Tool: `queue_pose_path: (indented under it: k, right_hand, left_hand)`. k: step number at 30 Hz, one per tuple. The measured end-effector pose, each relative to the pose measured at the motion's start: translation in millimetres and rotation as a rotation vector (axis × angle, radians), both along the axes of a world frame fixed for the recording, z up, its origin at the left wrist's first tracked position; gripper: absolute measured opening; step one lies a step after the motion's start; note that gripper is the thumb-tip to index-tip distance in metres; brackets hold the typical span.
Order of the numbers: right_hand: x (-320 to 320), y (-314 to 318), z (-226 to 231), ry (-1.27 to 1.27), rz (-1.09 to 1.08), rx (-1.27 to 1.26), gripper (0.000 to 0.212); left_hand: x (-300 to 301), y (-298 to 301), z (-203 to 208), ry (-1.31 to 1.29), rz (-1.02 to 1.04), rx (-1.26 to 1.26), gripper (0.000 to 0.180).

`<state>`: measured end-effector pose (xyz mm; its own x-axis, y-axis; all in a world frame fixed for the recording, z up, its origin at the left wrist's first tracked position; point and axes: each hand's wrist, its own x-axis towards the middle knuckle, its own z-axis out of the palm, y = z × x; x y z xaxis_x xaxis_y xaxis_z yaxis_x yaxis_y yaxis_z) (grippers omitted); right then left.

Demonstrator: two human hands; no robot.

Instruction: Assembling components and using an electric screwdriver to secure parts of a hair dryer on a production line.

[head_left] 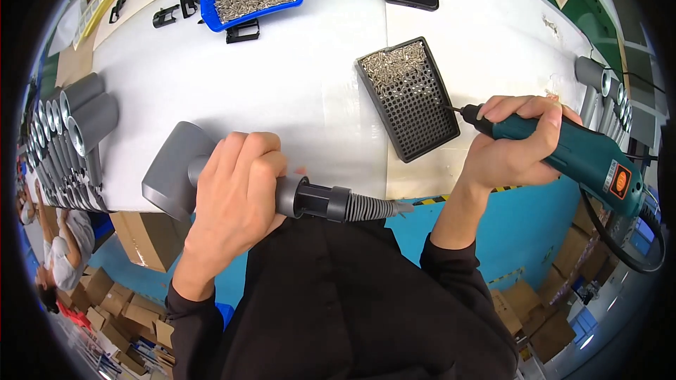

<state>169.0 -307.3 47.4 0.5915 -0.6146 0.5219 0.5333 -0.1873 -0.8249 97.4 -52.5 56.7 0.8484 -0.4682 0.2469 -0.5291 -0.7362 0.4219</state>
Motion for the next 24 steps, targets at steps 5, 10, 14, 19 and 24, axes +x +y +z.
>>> queue_pose_path:
  k: [5, 10, 14, 19, 24]
  right_hand:
    - [0, -7, -8, 0.063, 0.024, -0.089, 0.02]
    - [1, 5, -4, 0.137, -0.028, -0.213, 0.023]
    - [-4, 4, 2, 0.102, -0.06, -0.225, 0.023]
    - [-39, -5, 35, -0.258, 0.172, 0.285, 0.016]
    - [-89, 46, 64, -0.421, 0.458, 0.801, 0.024]
  left_hand:
    - [4, -1, -6, 0.014, -0.028, -0.033, 0.042]
    - [1, -1, -5, 0.027, -0.012, -0.068, 0.036]
    - [1, -1, 0, 0.025, -0.011, 0.041, 0.021]
    - [-7, -1, 3, 0.011, 0.023, 0.07, 0.02]
    - [-6, -8, -6, -0.058, 0.038, 0.013, 0.021]
